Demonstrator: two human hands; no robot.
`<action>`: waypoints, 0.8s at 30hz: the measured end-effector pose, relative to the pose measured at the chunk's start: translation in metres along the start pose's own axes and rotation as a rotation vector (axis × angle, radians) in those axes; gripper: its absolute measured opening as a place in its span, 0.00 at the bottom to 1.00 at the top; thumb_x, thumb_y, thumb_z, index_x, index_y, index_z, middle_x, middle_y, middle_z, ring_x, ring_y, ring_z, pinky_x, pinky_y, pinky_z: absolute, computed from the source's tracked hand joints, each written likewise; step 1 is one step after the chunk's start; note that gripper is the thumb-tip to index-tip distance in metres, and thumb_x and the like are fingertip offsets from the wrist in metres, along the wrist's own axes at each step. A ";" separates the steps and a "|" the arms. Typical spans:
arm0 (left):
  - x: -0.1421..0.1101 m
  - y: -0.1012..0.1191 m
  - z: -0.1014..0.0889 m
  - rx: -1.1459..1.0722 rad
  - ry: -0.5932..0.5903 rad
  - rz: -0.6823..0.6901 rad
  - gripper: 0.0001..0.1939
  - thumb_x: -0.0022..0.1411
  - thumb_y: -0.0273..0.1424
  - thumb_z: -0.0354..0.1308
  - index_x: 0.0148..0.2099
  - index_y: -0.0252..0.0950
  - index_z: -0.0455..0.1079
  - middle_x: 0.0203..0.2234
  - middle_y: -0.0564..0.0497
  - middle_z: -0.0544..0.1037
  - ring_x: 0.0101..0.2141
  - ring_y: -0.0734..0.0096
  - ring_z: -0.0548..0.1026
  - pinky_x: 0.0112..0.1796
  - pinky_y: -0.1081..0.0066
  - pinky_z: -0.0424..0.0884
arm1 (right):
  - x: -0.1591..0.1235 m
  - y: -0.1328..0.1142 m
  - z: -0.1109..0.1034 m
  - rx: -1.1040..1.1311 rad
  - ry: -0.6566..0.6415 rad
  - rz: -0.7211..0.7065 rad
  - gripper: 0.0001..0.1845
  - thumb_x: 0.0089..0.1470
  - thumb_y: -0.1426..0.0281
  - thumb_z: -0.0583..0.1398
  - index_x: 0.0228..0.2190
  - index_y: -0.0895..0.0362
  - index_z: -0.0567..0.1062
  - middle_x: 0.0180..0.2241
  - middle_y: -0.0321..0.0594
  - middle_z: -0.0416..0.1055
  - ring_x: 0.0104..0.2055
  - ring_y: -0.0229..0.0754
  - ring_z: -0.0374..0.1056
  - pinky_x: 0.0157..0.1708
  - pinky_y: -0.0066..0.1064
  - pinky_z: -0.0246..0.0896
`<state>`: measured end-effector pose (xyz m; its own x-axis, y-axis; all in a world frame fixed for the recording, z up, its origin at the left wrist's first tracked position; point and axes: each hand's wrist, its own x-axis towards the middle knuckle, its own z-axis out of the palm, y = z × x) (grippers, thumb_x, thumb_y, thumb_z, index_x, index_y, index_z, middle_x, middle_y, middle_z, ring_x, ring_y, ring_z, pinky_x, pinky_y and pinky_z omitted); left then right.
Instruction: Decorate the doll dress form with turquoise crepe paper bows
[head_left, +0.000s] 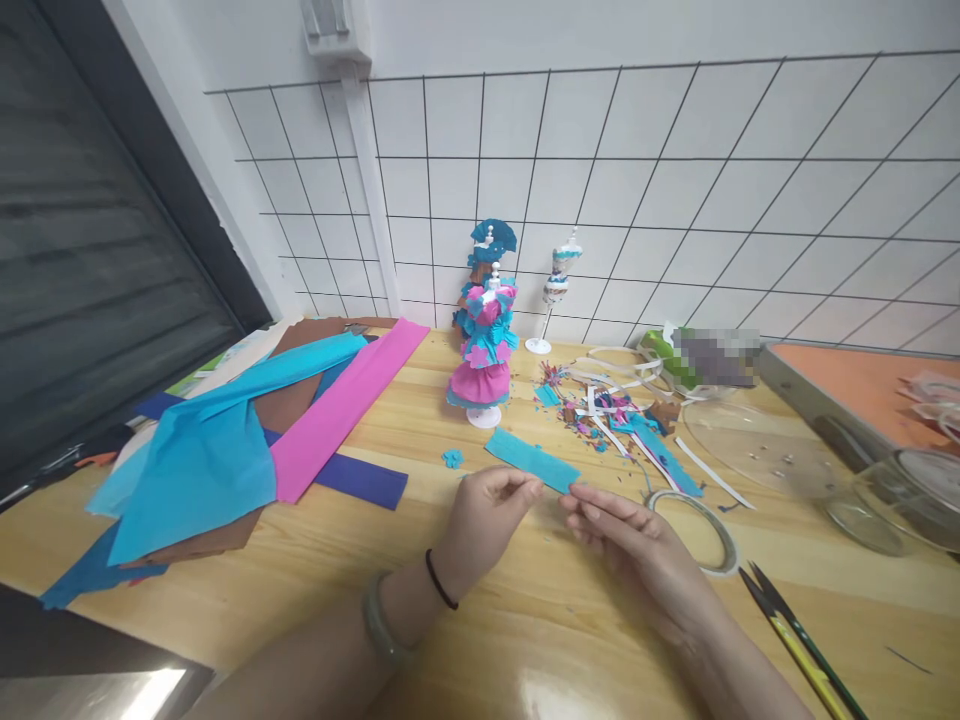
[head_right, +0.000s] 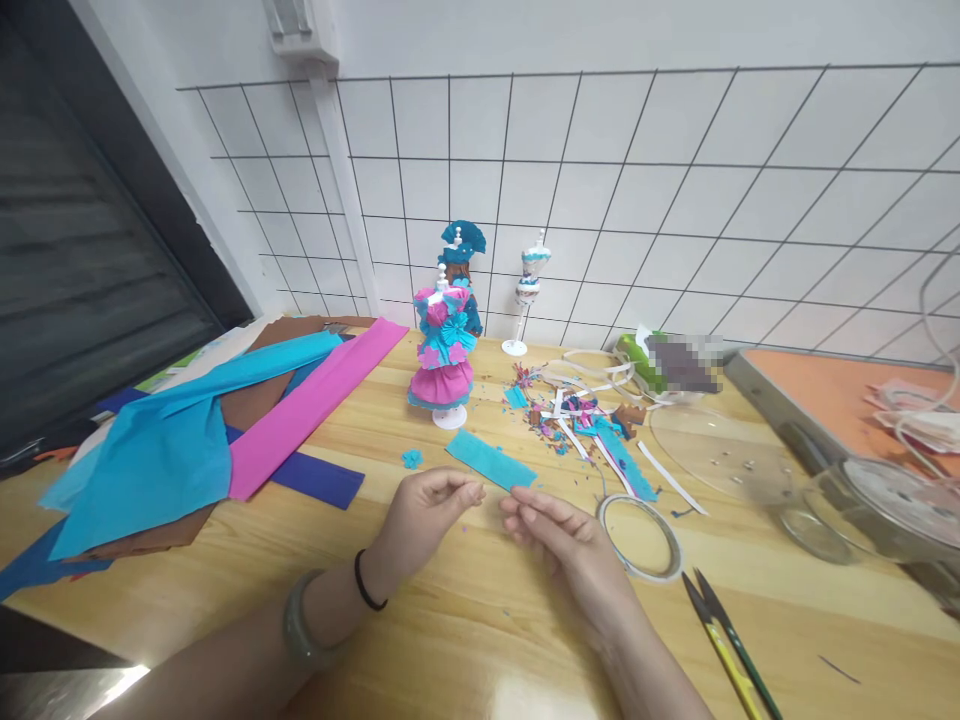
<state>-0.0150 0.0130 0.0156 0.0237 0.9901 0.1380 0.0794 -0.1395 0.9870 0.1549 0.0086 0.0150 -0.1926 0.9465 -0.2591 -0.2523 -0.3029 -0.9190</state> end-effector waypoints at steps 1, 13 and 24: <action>0.002 -0.001 -0.001 -0.079 -0.040 -0.070 0.12 0.55 0.36 0.56 0.30 0.30 0.72 0.25 0.47 0.75 0.27 0.73 0.70 0.29 0.73 0.64 | 0.000 0.001 -0.001 -0.057 0.036 -0.047 0.17 0.39 0.64 0.66 0.35 0.55 0.78 0.34 0.43 0.76 0.34 0.39 0.70 0.39 0.32 0.64; -0.001 -0.002 0.001 -0.595 -0.400 -0.403 0.19 0.51 0.41 0.59 0.34 0.27 0.72 0.30 0.43 0.74 0.30 0.73 0.71 0.32 0.72 0.65 | -0.002 0.003 0.005 -0.773 -0.049 -0.758 0.11 0.51 0.72 0.58 0.38 0.54 0.75 0.29 0.40 0.71 0.29 0.37 0.66 0.29 0.28 0.63; -0.008 0.008 -0.002 0.023 -0.414 0.053 0.23 0.62 0.42 0.44 0.32 0.29 0.72 0.28 0.47 0.74 0.31 0.72 0.69 0.33 0.74 0.63 | -0.005 -0.001 0.008 -0.862 -0.054 -0.610 0.09 0.50 0.65 0.58 0.30 0.56 0.75 0.22 0.37 0.67 0.25 0.37 0.62 0.27 0.28 0.60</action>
<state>-0.0163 0.0042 0.0228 0.4262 0.8938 0.1391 0.0895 -0.1947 0.9768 0.1487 0.0036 0.0191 -0.3075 0.8990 0.3119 0.4337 0.4242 -0.7950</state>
